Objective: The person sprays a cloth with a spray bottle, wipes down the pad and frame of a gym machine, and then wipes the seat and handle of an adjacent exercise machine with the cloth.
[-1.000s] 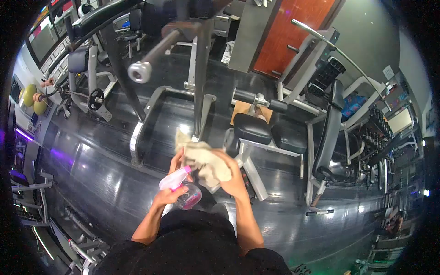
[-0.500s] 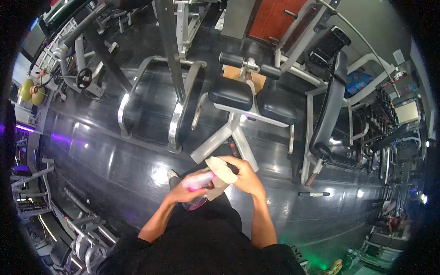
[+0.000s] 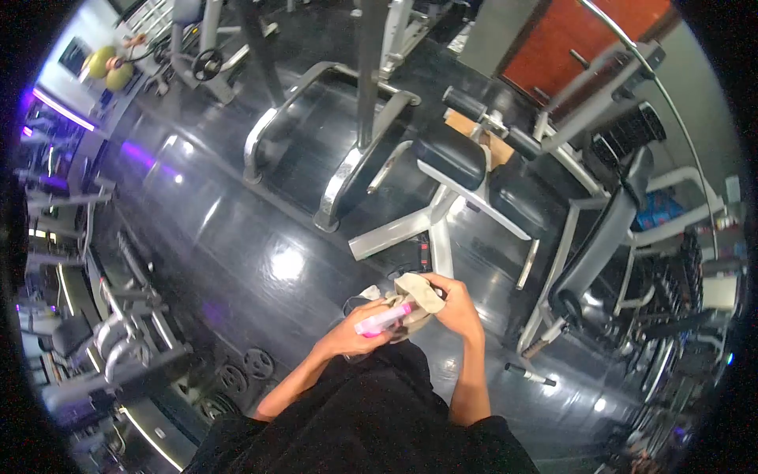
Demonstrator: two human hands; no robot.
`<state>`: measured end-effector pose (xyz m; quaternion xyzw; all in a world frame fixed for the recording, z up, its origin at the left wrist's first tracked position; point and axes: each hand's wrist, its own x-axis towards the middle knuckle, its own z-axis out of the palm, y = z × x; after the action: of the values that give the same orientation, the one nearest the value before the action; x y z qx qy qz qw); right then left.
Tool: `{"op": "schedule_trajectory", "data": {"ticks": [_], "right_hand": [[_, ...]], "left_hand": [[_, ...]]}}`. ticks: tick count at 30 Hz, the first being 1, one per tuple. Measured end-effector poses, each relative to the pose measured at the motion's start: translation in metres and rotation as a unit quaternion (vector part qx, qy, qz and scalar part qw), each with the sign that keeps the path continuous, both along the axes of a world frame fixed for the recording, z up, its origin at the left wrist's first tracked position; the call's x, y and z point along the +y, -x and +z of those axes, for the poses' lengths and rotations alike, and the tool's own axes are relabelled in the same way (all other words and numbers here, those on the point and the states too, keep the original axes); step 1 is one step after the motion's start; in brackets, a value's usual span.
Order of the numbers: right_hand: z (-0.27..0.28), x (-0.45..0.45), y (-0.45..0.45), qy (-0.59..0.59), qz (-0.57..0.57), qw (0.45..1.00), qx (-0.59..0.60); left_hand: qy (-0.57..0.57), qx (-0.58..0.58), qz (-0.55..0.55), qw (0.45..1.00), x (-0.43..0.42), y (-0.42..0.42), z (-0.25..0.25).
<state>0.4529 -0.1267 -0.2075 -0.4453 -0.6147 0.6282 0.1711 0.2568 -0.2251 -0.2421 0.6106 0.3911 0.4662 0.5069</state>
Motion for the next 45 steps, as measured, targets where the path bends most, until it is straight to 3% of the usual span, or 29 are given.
{"op": "schedule_trajectory", "data": {"ticks": [2,4,7,10,14,16,21,22,24,26,32,36,39,45], "right_hand": [[0.007,-0.001,0.009,-0.052,0.001,0.997,-0.056],[-0.002,-0.003,0.011,-0.066,0.03,0.996,-0.061],[-0.01,-0.01,0.015,-0.048,0.049,0.996,0.06],[-0.001,-0.022,0.011,0.035,0.088,0.994,0.054],[-0.008,-0.042,0.002,0.116,0.142,0.981,0.062],[-0.018,-0.056,-0.002,0.012,0.202,0.976,0.074],[-0.031,-0.089,-0.012,-0.035,0.24,0.968,0.058],[-0.033,-0.094,-0.016,-0.032,0.241,0.968,0.057],[-0.039,-0.101,-0.022,0.067,0.231,0.97,0.041],[-0.064,-0.107,-0.029,0.022,0.248,0.967,0.058],[-0.123,-0.108,-0.041,0.026,0.241,0.97,0.018],[-0.175,-0.098,-0.061,0.116,0.252,0.96,0.034],[-0.232,-0.094,-0.082,0.168,0.262,0.95,0.017],[-0.338,-0.065,-0.096,0.266,0.236,0.935,0.011]], "left_hand": [[0.057,0.004,0.045,0.997,-0.013,-0.005,-0.003],[0.03,0.046,0.133,0.99,-0.026,-0.014,-0.01],[0.064,-0.109,0.236,0.963,-0.042,-0.026,-0.008],[0.111,-0.213,0.292,0.926,-0.067,-0.036,-0.014],[0.101,-0.154,0.366,0.912,-0.098,-0.05,-0.016],[0.098,-0.139,0.385,0.907,-0.114,-0.058,-0.016],[0.143,-0.137,0.452,0.87,-0.148,-0.082,-0.026],[0.154,-0.105,0.466,0.865,-0.152,-0.086,-0.028],[0.164,-0.145,0.46,0.86,-0.157,-0.095,-0.038],[0.144,-0.091,0.46,0.871,-0.159,-0.105,-0.05],[0.191,-0.094,0.462,0.861,-0.154,-0.132,-0.101],[0.232,-0.107,0.483,0.837,-0.147,-0.149,-0.146],[0.24,-0.013,0.493,0.836,-0.137,-0.162,-0.189],[0.237,0.009,0.517,0.822,-0.117,-0.188,-0.291]]}}
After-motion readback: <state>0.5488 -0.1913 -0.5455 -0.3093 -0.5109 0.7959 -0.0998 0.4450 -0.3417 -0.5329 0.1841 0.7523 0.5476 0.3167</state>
